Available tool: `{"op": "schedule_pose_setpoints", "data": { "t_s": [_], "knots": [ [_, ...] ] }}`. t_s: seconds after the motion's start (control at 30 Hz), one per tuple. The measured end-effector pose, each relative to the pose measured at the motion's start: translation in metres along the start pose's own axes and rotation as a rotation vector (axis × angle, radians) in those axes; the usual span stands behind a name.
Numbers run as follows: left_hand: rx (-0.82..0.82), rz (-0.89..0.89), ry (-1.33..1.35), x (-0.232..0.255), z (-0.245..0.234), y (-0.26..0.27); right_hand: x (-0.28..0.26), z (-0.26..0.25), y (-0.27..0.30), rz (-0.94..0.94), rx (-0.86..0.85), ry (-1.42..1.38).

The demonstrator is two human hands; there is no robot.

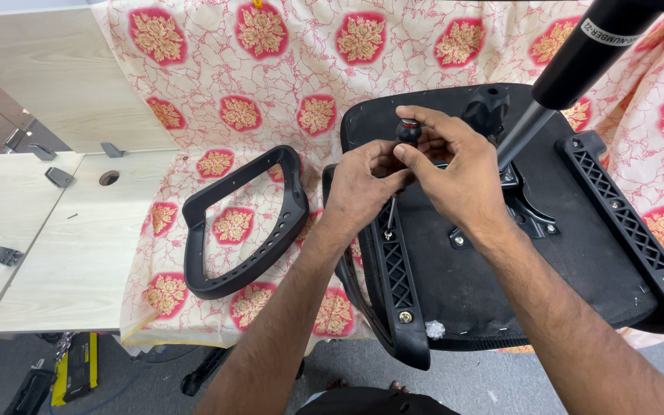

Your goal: The person attaches a black plastic armrest to the underside of an office chair seat using a screwdriver. They align the armrest, insert screws, and tighten them to secure the part to the chair base.

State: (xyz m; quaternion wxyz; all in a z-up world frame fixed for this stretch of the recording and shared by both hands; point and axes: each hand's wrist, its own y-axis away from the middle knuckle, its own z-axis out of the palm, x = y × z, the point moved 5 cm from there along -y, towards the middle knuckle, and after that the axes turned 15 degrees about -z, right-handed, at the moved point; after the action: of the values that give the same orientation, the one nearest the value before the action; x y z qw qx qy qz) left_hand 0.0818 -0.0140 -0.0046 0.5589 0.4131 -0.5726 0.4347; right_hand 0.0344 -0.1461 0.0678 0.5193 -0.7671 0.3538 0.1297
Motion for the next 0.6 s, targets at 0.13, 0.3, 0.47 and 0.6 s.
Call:
{"op": "schedule_pose_setpoints", "data": {
  "t_s": [0.13,0.3,0.47,0.6],
  "knots": [
    [-0.114,-0.005,0.059,-0.005,-0.003,-0.002,0.006,0.003,-0.005,0.065,-0.07,-0.077],
    [0.033,-0.048,0.043,0.001,-0.012,0.002,0.0,0.008,-0.002,0.031,-0.07,-0.169],
    [0.277,-0.076,-0.271,0.011,-0.013,0.013,-0.007,0.009,-0.001,0.031,-0.004,0.084],
    [0.267,-0.022,-0.262,0.011,-0.013,0.012,-0.009,0.009,-0.003,-0.026,-0.006,-0.02]
  ]
}}
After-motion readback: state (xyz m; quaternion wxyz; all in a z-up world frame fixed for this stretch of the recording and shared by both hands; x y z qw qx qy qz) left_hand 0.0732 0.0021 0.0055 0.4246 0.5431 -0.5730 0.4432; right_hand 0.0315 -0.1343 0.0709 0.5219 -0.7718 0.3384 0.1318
